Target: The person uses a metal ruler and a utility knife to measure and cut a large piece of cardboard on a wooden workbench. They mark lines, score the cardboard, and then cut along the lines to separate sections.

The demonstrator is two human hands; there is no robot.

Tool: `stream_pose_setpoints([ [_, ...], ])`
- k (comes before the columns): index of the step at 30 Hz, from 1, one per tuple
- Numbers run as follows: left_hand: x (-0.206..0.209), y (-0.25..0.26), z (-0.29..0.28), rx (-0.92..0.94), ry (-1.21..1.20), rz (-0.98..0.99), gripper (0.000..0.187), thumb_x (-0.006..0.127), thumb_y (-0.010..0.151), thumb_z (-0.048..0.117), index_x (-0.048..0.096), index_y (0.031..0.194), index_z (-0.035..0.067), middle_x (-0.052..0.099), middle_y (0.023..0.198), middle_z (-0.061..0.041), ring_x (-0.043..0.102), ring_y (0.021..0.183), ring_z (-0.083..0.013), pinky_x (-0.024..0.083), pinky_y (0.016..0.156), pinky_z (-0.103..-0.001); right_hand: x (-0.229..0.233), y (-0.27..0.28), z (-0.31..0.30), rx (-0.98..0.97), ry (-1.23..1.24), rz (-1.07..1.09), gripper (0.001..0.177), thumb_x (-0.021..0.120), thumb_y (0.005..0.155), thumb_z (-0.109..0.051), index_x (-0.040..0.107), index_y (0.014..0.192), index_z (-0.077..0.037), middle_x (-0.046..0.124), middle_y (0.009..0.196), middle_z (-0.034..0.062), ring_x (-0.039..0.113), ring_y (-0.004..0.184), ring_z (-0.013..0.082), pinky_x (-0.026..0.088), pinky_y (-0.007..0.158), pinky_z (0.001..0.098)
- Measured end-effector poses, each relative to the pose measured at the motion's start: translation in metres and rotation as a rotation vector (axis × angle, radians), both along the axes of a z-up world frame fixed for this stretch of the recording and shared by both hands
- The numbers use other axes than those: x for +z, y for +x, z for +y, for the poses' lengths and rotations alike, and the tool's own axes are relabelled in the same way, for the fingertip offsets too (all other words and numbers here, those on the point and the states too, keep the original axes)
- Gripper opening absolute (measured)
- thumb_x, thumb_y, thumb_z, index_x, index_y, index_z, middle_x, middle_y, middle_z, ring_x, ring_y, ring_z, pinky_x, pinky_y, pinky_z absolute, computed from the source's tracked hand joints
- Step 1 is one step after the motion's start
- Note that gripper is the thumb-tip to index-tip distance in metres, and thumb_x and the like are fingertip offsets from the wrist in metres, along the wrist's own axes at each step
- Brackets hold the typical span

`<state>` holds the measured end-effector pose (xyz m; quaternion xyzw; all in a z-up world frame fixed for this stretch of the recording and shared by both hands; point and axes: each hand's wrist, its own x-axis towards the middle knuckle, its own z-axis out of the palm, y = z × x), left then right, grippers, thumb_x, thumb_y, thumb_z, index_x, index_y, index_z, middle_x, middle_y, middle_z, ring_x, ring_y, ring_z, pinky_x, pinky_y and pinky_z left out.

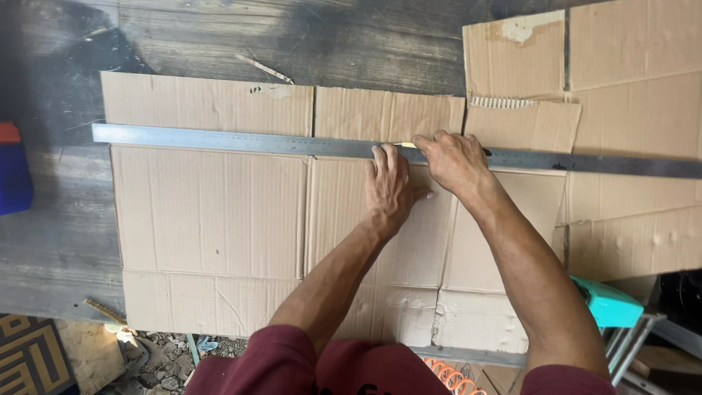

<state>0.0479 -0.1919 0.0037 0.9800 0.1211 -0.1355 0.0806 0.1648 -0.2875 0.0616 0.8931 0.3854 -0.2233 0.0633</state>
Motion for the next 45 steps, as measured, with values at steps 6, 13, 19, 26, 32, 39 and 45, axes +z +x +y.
stream_pose_setpoints([
  [6, 0.031, -0.007, -0.008, -0.128, 0.093, 0.033, 0.129, 0.061, 0.056, 0.096, 0.038, 0.153, 0.014, 0.039, 0.146, -0.033, 0.037, 0.14, -0.0531, 0.038, 0.105, -0.055, -0.011, -0.003, -0.005, -0.015, 0.028, -0.023, 0.034, 0.047, 0.103, -0.025, 0.068, 0.129, -0.031, 0.069, 0.095, 0.0142, 0.074, 0.091, 0.0389, 0.056, 0.083, 0.0555],
  [13, 0.08, 0.008, -0.024, 0.018, -0.022, 0.199, 0.087, 0.066, 0.085, 0.071, 0.041, 0.156, 0.027, 0.031, 0.149, -0.044, 0.025, 0.142, -0.0687, 0.033, 0.105, -0.07, -0.023, 0.003, -0.01, 0.029, 0.038, -0.048, 0.033, 0.049, 0.101, -0.024, 0.068, 0.127, -0.031, 0.069, 0.092, 0.0144, 0.075, 0.087, 0.039, 0.056, 0.079, 0.0549],
  [19, 0.079, 0.018, -0.049, 0.206, -0.081, 0.258, 0.062, 0.058, 0.096, 0.052, 0.05, 0.152, 0.025, 0.024, 0.157, -0.043, 0.022, 0.148, -0.0619, 0.028, 0.109, -0.07, -0.009, 0.005, -0.008, 0.11, 0.007, 0.004, 0.032, 0.049, 0.098, -0.024, 0.069, 0.124, -0.029, 0.07, 0.087, 0.0155, 0.076, 0.083, 0.0394, 0.057, 0.075, 0.0557],
  [26, 0.082, 0.021, -0.061, 0.291, -0.091, 0.253, 0.068, 0.06, 0.096, 0.051, 0.044, 0.155, 0.022, 0.022, 0.159, -0.036, 0.021, 0.15, -0.0567, 0.032, 0.109, -0.065, -0.009, 0.021, -0.009, 0.19, 0.057, 0.057, 0.032, 0.045, 0.101, -0.023, 0.066, 0.124, -0.03, 0.072, 0.086, 0.0136, 0.077, 0.084, 0.0363, 0.059, 0.076, 0.0534],
  [32, 0.06, 0.022, -0.064, 0.262, -0.07, 0.251, 0.109, 0.076, 0.069, 0.079, 0.043, 0.156, 0.023, 0.023, 0.158, -0.035, 0.026, 0.149, -0.0544, 0.038, 0.106, -0.062, -0.006, 0.027, -0.006, 0.226, 0.003, 0.092, 0.03, 0.043, 0.099, -0.022, 0.067, 0.116, -0.028, 0.074, 0.082, 0.0128, 0.077, 0.086, 0.0354, 0.061, 0.074, 0.0516],
  [39, 0.053, 0.023, -0.068, 0.311, -0.055, 0.15, 0.101, 0.077, 0.072, 0.075, 0.047, 0.153, 0.024, 0.029, 0.156, -0.035, 0.031, 0.147, -0.0529, 0.041, 0.103, -0.059, 0.004, 0.04, -0.025, 0.248, -0.016, 0.13, 0.024, 0.046, 0.103, -0.023, 0.065, 0.116, -0.026, 0.073, 0.079, 0.0159, 0.077, 0.083, 0.0378, 0.06, 0.071, 0.0533],
  [45, 0.049, 0.018, -0.07, 0.3, -0.089, 0.077, 0.115, 0.065, 0.067, 0.089, 0.043, 0.156, 0.021, 0.03, 0.155, -0.039, 0.03, 0.147, -0.0547, 0.041, 0.103, -0.059, 0.001, 0.057, -0.05, 0.283, -0.021, 0.168, 0.026, 0.044, 0.102, -0.021, 0.065, 0.118, -0.023, 0.073, 0.077, 0.0164, 0.076, 0.083, 0.0377, 0.06, 0.069, 0.0545],
])
